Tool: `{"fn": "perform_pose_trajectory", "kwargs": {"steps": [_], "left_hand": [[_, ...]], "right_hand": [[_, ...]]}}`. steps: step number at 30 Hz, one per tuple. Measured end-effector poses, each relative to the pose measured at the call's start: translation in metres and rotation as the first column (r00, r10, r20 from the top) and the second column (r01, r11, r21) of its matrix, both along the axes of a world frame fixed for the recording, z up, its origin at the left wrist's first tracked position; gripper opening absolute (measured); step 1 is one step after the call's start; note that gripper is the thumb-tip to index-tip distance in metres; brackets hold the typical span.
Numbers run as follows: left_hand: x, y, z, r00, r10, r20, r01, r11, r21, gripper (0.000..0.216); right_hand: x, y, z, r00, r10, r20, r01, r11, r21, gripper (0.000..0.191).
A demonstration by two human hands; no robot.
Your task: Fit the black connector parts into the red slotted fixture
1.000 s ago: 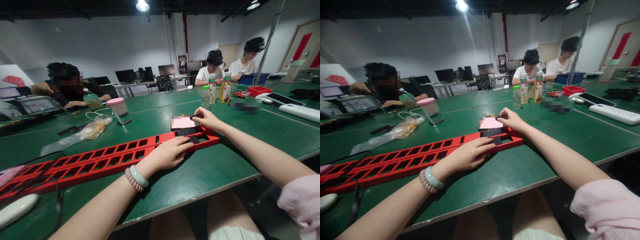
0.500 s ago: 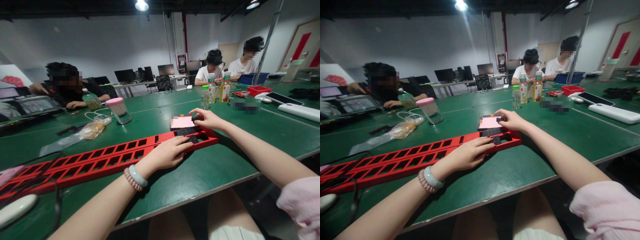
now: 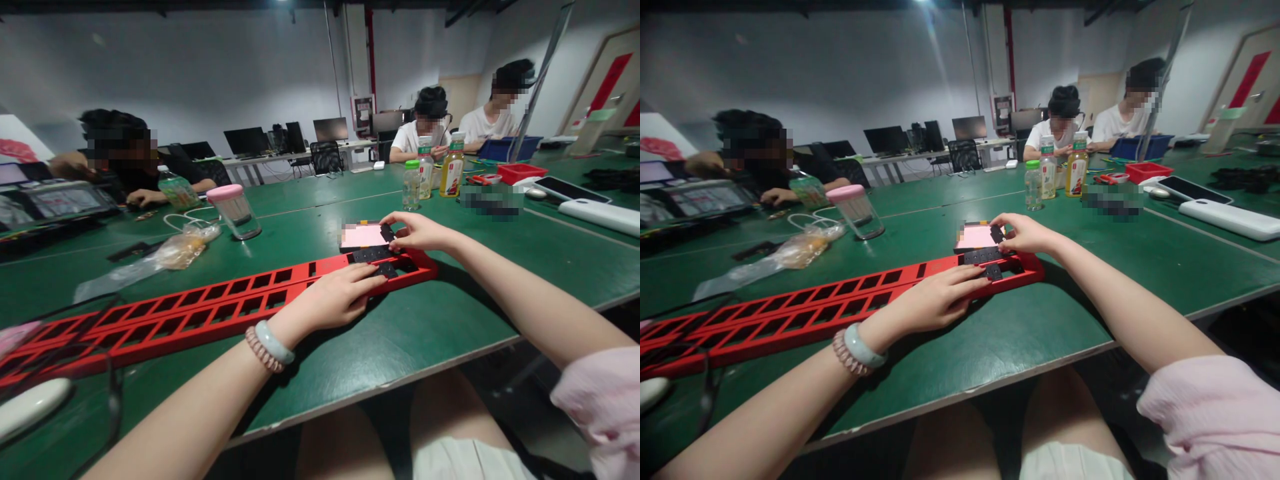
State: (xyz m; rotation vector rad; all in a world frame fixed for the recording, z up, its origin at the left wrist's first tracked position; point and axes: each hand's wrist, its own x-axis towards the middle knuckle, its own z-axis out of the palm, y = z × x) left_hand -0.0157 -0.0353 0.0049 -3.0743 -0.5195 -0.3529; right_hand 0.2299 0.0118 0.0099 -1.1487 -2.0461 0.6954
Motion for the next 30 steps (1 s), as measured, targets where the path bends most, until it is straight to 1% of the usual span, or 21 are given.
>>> {"fn": "perform_pose_trajectory", "kwargs": {"steps": [2,4,7,10,18,30], "left_hand": [[0.0,0.0,0.001,1.0,-0.004,0.004,0.004,1.0,-0.004,0.045],[0.0,-0.001,0.002,1.0,-0.008,0.006,0.008,1.0,-0.008,0.045],[0.0,-0.001,0.002,1.0,-0.011,0.002,0.011,1.0,-0.009,0.044],[0.0,-0.001,0.002,1.0,-0.005,0.003,0.005,1.0,-0.005,0.043],[0.001,0.001,0.0,1.0,-0.018,0.011,0.018,1.0,0.005,0.045],[0.0,0.0,0.0,1.0,-0.018,0.025,0.018,1.0,0.001,0.046]], "right_hand": [[0.0,-0.003,0.004,0.999,-0.017,0.04,0.019,0.999,-0.044,0.047],[0.001,-0.006,0.009,0.993,-0.004,0.121,0.012,0.998,-0.066,0.047],[0.005,-0.009,0.015,0.967,0.021,0.255,-0.007,0.999,-0.053,0.045],[0.009,-0.009,0.018,0.942,0.044,0.333,-0.03,0.998,-0.048,0.046],[0.009,-0.009,0.015,0.894,0.213,0.393,-0.208,0.976,-0.057,0.047],[0.003,-0.012,0.013,0.852,0.223,0.474,-0.226,0.973,-0.052,0.043]]}}
